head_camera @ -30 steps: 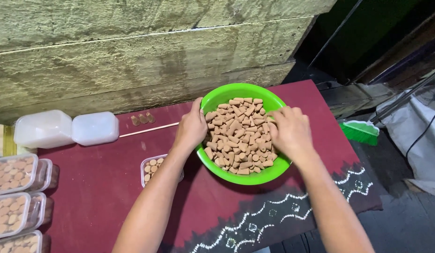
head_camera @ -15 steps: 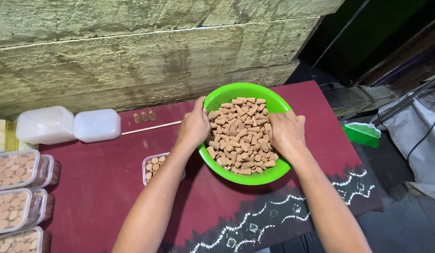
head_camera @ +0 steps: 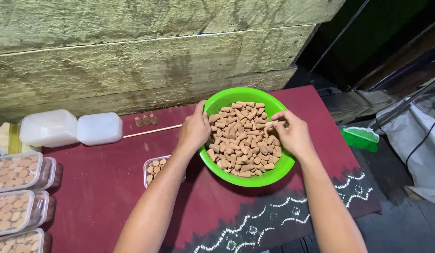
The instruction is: Sorting and packing incense cones from a large bowl into smaller plastic containers.
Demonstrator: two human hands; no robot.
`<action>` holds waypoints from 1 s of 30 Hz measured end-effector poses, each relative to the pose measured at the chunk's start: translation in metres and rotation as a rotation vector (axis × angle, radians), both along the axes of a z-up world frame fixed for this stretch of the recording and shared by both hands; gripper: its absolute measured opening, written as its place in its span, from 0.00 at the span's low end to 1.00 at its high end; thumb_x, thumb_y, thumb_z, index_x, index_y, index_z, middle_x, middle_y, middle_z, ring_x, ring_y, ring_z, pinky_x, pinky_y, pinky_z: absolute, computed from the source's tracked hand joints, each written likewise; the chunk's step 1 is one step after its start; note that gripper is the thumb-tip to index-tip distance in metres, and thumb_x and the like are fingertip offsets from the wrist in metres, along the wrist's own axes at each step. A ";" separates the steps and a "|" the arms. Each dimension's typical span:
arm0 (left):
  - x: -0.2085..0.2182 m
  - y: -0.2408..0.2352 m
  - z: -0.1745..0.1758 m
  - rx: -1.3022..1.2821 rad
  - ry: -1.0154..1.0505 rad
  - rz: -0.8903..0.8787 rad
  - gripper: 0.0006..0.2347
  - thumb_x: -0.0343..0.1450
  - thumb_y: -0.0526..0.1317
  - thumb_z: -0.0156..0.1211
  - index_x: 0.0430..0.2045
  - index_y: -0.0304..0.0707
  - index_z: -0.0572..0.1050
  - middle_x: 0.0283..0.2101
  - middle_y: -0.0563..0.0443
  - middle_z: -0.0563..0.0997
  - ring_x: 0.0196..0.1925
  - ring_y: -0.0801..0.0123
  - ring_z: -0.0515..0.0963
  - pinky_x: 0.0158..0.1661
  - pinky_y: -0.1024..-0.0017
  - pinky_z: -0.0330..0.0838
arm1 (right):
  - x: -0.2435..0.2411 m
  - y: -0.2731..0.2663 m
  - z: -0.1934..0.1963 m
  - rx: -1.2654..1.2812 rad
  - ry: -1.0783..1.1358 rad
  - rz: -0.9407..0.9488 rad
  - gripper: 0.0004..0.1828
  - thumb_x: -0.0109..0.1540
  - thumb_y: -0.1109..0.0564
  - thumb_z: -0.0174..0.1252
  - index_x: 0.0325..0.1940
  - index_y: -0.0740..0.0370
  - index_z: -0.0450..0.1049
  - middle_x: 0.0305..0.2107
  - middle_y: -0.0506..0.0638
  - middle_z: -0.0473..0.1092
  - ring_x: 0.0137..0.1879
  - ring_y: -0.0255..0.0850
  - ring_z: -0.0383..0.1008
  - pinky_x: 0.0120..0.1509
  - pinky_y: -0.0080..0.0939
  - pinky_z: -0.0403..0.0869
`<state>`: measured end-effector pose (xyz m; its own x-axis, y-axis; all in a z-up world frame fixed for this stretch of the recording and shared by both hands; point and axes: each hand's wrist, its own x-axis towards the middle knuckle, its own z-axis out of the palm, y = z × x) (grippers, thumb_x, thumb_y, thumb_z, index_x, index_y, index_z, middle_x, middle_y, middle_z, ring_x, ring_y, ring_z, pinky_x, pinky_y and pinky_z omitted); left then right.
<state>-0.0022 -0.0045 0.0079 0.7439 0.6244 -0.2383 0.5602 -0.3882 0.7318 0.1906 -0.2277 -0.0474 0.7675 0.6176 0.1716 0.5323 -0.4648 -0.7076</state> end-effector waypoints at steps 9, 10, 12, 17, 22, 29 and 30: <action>0.001 0.004 -0.010 0.016 -0.016 0.007 0.19 0.77 0.42 0.33 0.64 0.58 0.61 0.55 0.28 0.78 0.59 0.32 0.76 0.59 0.42 0.70 | 0.017 -0.016 -0.004 0.179 -0.021 0.122 0.16 0.65 0.67 0.55 0.53 0.56 0.82 0.43 0.52 0.74 0.53 0.44 0.75 0.61 0.47 0.71; 0.001 0.003 -0.011 0.016 -0.017 0.010 0.19 0.77 0.42 0.33 0.64 0.58 0.61 0.55 0.28 0.78 0.59 0.32 0.76 0.59 0.42 0.70 | 0.017 -0.018 -0.005 0.179 -0.021 0.125 0.16 0.65 0.67 0.55 0.53 0.56 0.82 0.43 0.52 0.74 0.53 0.44 0.75 0.61 0.47 0.71; 0.002 0.001 -0.009 0.029 -0.009 0.006 0.19 0.77 0.42 0.34 0.65 0.57 0.61 0.55 0.27 0.78 0.59 0.32 0.76 0.59 0.42 0.70 | 0.019 -0.021 -0.004 0.201 -0.007 0.167 0.20 0.66 0.70 0.49 0.51 0.55 0.83 0.40 0.51 0.72 0.51 0.43 0.73 0.61 0.44 0.70; 0.003 0.004 -0.014 0.029 -0.026 0.002 0.19 0.77 0.42 0.34 0.64 0.57 0.61 0.56 0.27 0.78 0.60 0.32 0.75 0.59 0.42 0.70 | 0.028 -0.022 -0.016 0.213 0.018 0.200 0.20 0.68 0.69 0.44 0.51 0.58 0.81 0.43 0.54 0.69 0.51 0.45 0.70 0.60 0.47 0.69; 0.000 0.045 -0.062 -0.107 -0.133 -0.102 0.21 0.77 0.43 0.44 0.68 0.61 0.59 0.58 0.26 0.76 0.60 0.32 0.75 0.60 0.43 0.69 | 0.013 -0.013 -0.010 0.170 -0.081 0.271 0.19 0.67 0.69 0.45 0.50 0.58 0.80 0.42 0.56 0.69 0.53 0.53 0.73 0.62 0.53 0.69; -0.087 0.075 0.002 -0.052 -0.246 -0.252 0.14 0.75 0.35 0.48 0.55 0.44 0.75 0.31 0.37 0.80 0.31 0.58 0.79 0.38 0.58 0.74 | 0.005 -0.010 -0.004 0.069 -0.175 0.321 0.18 0.67 0.69 0.46 0.52 0.58 0.79 0.41 0.59 0.69 0.54 0.59 0.73 0.63 0.57 0.69; -0.100 0.074 0.018 0.004 -0.288 -0.221 0.11 0.76 0.36 0.51 0.46 0.38 0.81 0.41 0.29 0.85 0.47 0.51 0.83 0.54 0.48 0.71 | 0.004 -0.009 -0.004 0.016 -0.218 0.344 0.17 0.67 0.69 0.47 0.51 0.59 0.79 0.40 0.60 0.69 0.54 0.62 0.73 0.63 0.59 0.69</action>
